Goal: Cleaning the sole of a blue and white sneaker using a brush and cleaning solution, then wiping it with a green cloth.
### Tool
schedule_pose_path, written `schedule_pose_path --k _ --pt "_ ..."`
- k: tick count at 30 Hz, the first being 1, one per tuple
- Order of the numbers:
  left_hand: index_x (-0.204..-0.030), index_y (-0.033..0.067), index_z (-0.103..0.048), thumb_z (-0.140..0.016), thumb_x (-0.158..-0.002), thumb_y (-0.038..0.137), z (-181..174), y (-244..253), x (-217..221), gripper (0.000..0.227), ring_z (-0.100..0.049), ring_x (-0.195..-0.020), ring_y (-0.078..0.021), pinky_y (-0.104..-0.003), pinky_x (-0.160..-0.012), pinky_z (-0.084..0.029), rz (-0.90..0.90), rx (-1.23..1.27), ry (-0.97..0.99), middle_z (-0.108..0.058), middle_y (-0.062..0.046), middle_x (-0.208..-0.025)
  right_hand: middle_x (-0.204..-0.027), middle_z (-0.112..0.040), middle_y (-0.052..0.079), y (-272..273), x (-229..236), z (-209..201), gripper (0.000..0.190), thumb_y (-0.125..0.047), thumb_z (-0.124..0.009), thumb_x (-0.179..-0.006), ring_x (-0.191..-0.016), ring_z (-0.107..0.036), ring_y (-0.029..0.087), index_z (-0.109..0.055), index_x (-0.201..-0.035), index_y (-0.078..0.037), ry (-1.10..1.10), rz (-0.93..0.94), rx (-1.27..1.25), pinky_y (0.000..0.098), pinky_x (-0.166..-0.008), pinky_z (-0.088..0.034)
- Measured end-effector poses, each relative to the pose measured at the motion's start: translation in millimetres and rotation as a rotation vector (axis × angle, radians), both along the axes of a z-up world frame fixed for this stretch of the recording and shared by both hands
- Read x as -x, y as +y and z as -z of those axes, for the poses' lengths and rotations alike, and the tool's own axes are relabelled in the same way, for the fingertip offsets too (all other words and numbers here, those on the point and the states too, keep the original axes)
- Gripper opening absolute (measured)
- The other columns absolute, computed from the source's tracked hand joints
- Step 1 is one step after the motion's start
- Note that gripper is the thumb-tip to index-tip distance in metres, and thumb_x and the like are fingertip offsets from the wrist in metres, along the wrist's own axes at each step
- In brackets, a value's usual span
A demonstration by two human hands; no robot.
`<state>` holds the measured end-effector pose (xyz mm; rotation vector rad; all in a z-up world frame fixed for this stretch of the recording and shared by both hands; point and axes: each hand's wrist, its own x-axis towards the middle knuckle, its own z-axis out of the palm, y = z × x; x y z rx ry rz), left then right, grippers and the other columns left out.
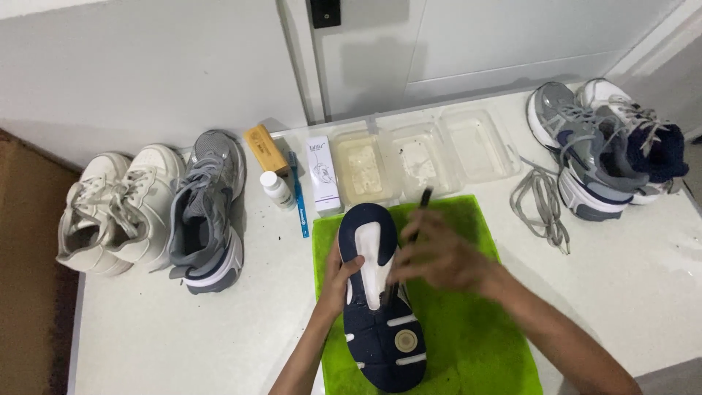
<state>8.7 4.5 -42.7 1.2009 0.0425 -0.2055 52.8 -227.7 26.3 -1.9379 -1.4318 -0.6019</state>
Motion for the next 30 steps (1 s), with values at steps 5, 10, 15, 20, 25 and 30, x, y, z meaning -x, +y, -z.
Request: schedule_pose_path --k 5,10,15,20,25,30 --pt "-0.160 0.0156 -0.026 -0.069 -0.085 0.038 -14.9 -1.2 -0.7 0.089 -0.055 -0.125 -0.0317 -0.049 -0.101 -0.051 0.000 -0.032 0.018 -0.048 -0.018 -0.149 -0.094 -0.069 -0.012 -13.7 -17.0 -4.7 0.034 -0.050 -0.048 -0.100 -0.107 -0.059 0.022 -0.079 -0.097 -0.035 -0.012 0.109 0.056 0.0515 -0.113 -0.034" --pt "-0.160 0.0130 -0.023 -0.071 -0.085 0.042 -24.3 -4.4 -0.5 0.093 -0.055 -0.126 -0.0337 -0.049 -0.100 -0.052 -0.007 -0.041 0.037 -0.047 -0.021 -0.149 -0.084 -0.068 -0.015 -3.2 3.7 2.4 0.008 -0.043 -0.071 -0.089 -0.095 -0.060 0.017 -0.079 -0.088 -0.041 -0.031 0.152 0.063 0.0506 -0.105 -0.040" --pt "-0.160 0.0107 -0.023 -0.072 -0.085 0.043 -35.3 -5.0 0.0 0.096 -0.057 -0.123 -0.0327 -0.048 -0.097 -0.056 -0.006 -0.059 0.057 -0.049 -0.022 -0.147 -0.091 -0.064 -0.012 -19.5 -12.3 14.3 0.014 -0.036 -0.065 -0.099 -0.104 -0.058 0.020 -0.076 -0.091 -0.037 -0.084 0.290 0.067 0.0511 -0.110 -0.030" --pt "-0.158 0.0120 -0.028 -0.071 -0.087 0.038 -28.6 -4.8 -2.7 0.087 -0.058 -0.121 -0.0268 -0.047 -0.098 -0.056 0.002 -0.047 0.023 -0.054 -0.017 -0.142 -0.085 -0.065 -0.015 1.0 6.0 -21.6 0.011 -0.034 -0.068 -0.095 -0.096 -0.060 0.016 -0.075 -0.089 -0.039 -0.046 0.179 0.116 0.0482 -0.103 -0.036" --pt "-0.158 0.0111 -0.029 -0.071 -0.087 0.037 -34.7 -6.1 -3.1 0.086 -0.058 -0.120 -0.0247 -0.045 -0.098 -0.056 -0.010 -0.056 0.020 -0.054 -0.017 -0.142 -0.087 -0.062 -0.013 -11.0 -11.7 -22.2 0.013 -0.033 -0.064 -0.100 -0.099 -0.057 0.018 -0.072 -0.090 -0.034 -0.099 0.274 0.105 0.0497 -0.109 -0.028" --pt "-0.158 0.0093 -0.029 -0.071 -0.087 0.037 -30.5 -6.2 -0.9 0.087 -0.057 -0.120 -0.0235 -0.046 -0.099 -0.055 -0.011 -0.056 0.010 -0.055 -0.017 -0.141 -0.089 -0.066 -0.015 -4.2 0.1 -28.1 0.017 -0.038 -0.062 -0.098 -0.100 -0.060 0.017 -0.071 -0.084 -0.034 -0.095 0.229 0.169 0.0493 -0.101 -0.038"
